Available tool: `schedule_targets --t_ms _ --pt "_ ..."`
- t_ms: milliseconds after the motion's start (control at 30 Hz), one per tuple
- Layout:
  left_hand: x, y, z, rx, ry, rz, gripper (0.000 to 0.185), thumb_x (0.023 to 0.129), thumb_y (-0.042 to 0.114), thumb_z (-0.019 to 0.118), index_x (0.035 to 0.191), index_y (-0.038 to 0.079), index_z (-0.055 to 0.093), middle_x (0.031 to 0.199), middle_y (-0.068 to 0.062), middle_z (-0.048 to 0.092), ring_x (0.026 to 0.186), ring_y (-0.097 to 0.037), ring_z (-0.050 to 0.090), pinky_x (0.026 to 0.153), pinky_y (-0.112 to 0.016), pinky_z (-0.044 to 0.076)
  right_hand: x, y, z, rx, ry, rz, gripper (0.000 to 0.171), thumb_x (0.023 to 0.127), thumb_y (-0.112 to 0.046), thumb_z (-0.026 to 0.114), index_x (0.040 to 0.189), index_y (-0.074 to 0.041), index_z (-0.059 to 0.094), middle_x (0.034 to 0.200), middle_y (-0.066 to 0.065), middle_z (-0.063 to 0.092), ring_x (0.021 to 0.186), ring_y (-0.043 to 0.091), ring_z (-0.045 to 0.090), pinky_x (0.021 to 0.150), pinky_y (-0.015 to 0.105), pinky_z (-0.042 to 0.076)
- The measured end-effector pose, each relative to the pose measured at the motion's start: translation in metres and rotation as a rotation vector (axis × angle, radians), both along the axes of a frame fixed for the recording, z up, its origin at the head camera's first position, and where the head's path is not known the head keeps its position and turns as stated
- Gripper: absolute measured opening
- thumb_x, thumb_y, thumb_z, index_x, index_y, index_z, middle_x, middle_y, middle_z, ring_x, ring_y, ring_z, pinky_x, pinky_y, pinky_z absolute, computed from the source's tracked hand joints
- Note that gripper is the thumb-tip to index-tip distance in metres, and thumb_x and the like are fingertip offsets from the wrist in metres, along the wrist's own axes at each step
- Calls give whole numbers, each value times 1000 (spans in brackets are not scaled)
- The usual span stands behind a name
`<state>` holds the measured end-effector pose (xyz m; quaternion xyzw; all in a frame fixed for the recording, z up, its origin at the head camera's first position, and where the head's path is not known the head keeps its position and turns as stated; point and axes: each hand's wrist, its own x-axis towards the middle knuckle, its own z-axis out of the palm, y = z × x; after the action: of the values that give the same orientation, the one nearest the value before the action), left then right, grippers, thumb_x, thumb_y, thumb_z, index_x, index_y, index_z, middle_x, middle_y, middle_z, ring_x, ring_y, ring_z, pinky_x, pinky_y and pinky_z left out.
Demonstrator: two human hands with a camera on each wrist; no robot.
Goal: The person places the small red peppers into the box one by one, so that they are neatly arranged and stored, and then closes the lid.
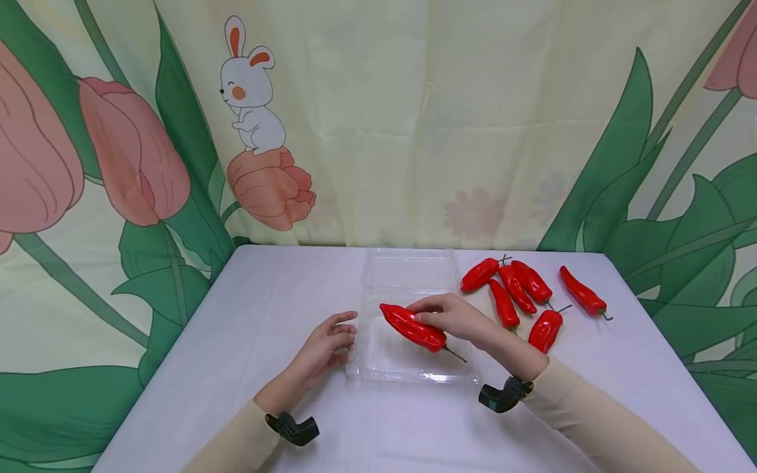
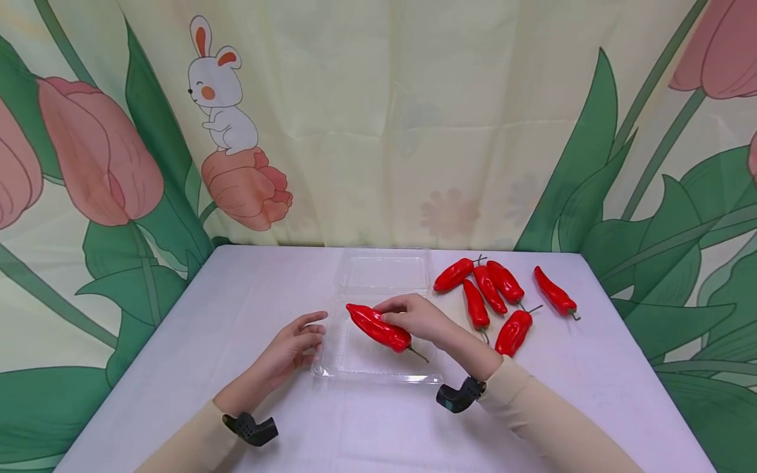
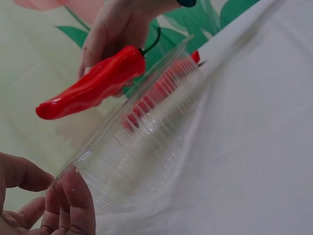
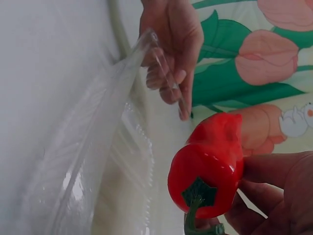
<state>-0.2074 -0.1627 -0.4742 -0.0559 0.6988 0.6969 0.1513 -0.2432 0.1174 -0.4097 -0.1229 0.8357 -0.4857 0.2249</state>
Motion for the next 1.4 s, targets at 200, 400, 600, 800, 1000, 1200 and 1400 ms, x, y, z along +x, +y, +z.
schedule_targets --t_ms 200,400,600,800,1000,1200,1400 --pt "0 1 -1 -3 2 -5 48 90 13 60 136 16 46 116 -20 54 80 -19 54 65 -29 53 2 -11 -8 10 -27 36 31 87 -18 67 117 -14 68 107 4 65 91 20 59 73 30 54" --pt "1 1 0 2 3 -3 49 89 14 60 136 16 46 117 -20 54 80 -19 54 65 -29 53 6 -20 -13 14 -22 60 28 88 -16 65 115 -14 69 107 4 65 91 20 59 73 30 54" --pt "1 1 1 0 0 8 49 89 14 60 136 17 46 116 -19 55 79 -19 55 65 -29 54 10 -29 -20 45 -18 82 26 88 -15 65 114 -13 70 106 3 66 90 18 59 74 30 54" --pt "1 3 3 15 -7 10 49 89 14 60 135 18 47 117 -19 55 79 -19 55 66 -29 54 16 -35 -26 62 -3 102 26 87 -16 66 112 -13 70 106 3 66 92 18 58 76 32 54" --pt "1 4 2 35 0 -1 49 89 13 60 135 16 46 115 -19 55 79 -18 55 66 -28 53 21 -37 -33 99 32 114 24 87 -17 66 110 -15 71 106 3 66 92 18 58 77 34 54" --pt "1 4 1 42 -1 -10 49 89 12 60 136 14 45 113 -18 55 78 -18 54 65 -27 53 23 -36 -37 128 50 141 23 87 -16 65 110 -16 71 104 2 66 90 17 58 78 34 53" --pt "1 6 2 40 -11 -12 49 89 12 59 136 15 46 113 -18 55 79 -17 54 64 -27 51 25 -35 -37 188 123 178 20 89 -14 62 108 -17 69 99 -1 66 86 16 56 76 33 50"
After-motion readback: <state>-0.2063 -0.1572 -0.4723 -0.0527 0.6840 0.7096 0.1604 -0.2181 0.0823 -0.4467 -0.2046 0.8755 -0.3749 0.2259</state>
